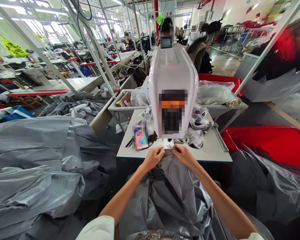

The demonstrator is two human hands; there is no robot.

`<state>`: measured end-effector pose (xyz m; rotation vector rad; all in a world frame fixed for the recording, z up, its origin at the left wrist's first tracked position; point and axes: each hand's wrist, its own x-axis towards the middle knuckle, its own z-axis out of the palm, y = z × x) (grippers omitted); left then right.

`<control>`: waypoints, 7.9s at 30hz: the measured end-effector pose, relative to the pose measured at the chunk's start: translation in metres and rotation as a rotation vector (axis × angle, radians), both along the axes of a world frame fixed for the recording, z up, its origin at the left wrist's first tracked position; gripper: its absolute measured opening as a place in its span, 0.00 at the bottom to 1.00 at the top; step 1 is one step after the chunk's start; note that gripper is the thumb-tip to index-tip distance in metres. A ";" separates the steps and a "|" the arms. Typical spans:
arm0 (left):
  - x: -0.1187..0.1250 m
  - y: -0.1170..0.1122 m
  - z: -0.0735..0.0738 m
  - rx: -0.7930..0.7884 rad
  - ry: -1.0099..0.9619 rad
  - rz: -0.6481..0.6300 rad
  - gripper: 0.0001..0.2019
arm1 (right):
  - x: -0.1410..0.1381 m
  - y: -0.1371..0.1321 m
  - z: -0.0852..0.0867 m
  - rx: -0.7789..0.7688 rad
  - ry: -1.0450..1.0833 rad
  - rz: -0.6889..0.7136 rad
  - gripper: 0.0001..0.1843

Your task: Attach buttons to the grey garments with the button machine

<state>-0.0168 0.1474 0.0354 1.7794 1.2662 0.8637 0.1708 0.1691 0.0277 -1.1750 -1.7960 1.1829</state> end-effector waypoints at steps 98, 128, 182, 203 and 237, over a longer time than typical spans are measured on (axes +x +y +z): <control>0.020 0.033 -0.055 0.272 0.189 0.256 0.11 | 0.111 0.073 -0.036 0.286 -0.811 -0.284 0.09; 0.021 0.032 -0.056 0.337 0.193 0.252 0.09 | 0.122 0.070 -0.019 0.116 -0.528 -0.329 0.15; 0.022 0.030 -0.054 0.359 0.201 0.262 0.09 | 0.098 -0.010 0.011 -0.411 0.623 -0.479 0.20; 0.021 0.032 -0.057 0.356 0.166 0.259 0.10 | -0.022 0.010 -0.028 0.387 -0.068 -0.371 0.15; 0.021 0.030 -0.055 0.358 0.144 0.261 0.10 | 0.003 -0.001 -0.035 0.858 -0.445 -0.039 0.24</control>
